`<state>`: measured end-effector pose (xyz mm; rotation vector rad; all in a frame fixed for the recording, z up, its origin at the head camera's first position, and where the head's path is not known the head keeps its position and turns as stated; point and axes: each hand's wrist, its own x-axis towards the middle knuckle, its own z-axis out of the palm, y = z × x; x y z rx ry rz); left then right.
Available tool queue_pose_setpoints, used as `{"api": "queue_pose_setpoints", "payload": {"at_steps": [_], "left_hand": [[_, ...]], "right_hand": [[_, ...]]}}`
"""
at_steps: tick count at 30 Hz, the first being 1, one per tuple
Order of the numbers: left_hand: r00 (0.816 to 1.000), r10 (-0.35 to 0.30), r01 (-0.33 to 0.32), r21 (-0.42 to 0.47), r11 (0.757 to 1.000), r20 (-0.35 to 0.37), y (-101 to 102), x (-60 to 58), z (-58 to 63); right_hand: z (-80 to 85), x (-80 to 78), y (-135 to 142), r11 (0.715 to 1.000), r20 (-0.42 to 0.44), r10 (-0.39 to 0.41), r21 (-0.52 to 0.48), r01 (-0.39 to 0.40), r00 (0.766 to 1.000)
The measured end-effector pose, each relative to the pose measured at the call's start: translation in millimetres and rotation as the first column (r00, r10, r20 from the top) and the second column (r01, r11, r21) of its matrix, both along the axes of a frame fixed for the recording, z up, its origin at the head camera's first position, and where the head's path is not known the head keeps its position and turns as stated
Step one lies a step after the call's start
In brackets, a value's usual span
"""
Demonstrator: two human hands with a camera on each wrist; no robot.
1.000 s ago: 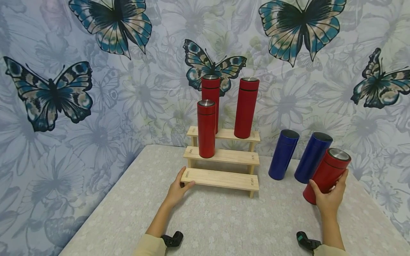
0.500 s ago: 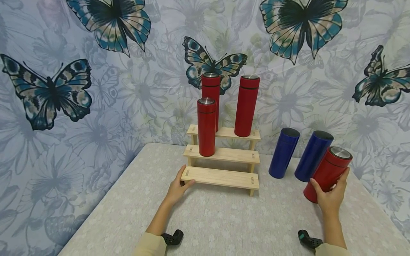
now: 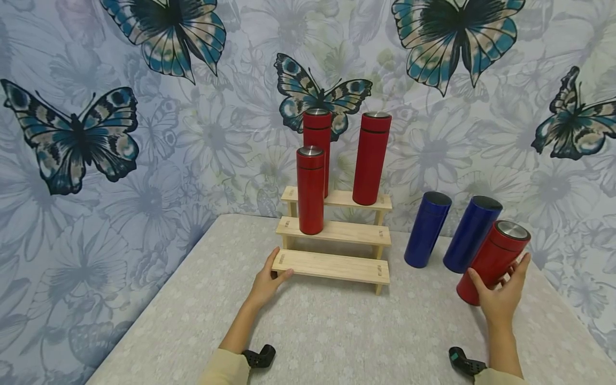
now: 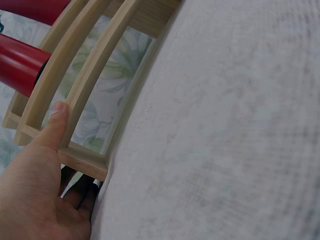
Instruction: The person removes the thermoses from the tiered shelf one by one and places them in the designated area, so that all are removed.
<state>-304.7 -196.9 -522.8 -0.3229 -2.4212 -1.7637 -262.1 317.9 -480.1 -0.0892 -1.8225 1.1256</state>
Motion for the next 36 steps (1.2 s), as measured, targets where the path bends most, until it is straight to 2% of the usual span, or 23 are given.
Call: {"api": "queue_pose_setpoints", "payload": {"at_steps": [4,9,14,20,26,30,33,36], "left_hand": [[1.000,0.009,-0.009,-0.003,1.000,0.007,1.2,0.4,0.7],[1.000,0.007,-0.007,-0.004,1.000,-0.001,3.1,0.4,1.1],[1.000,0.001,-0.001,-0.009,1.000,-0.004,4.3,-1.0,1.2],[1.000,0.020,-0.020,-0.025,0.999,0.005,4.4,-2.0,4.0],[1.000,0.023,-0.023,-0.030,0.999,0.001,4.2,-2.7,4.8],[1.000,0.028,-0.028,-0.026,0.999,0.010,3.3,-2.7,3.5],[0.999,0.029,-0.028,-0.016,0.999,0.015,2.1,-2.7,1.5],[1.000,0.021,-0.021,-0.005,1.000,0.017,0.5,-1.0,0.9]], "right_hand": [[15.5,3.8,0.2,0.997,-0.136,-0.040,0.066,0.049,0.990],[55.8,13.4,-14.8,0.963,-0.311,-0.117,0.195,0.183,0.943],[96.7,22.5,-47.8,0.955,-0.382,-0.075,0.240,0.177,0.921],[126.4,12.9,-84.0,0.960,-0.432,0.008,0.256,0.114,0.902],[147.2,-10.9,-121.7,0.958,-0.460,0.129,0.285,0.009,0.879],[156.2,-30.3,-155.4,0.930,-0.448,0.269,0.353,-0.108,0.853],[159.9,-45.7,-182.4,0.896,-0.420,0.374,0.393,-0.206,0.827],[162.0,-61.4,-207.0,0.869,-0.384,0.443,0.405,-0.283,0.810]]}}
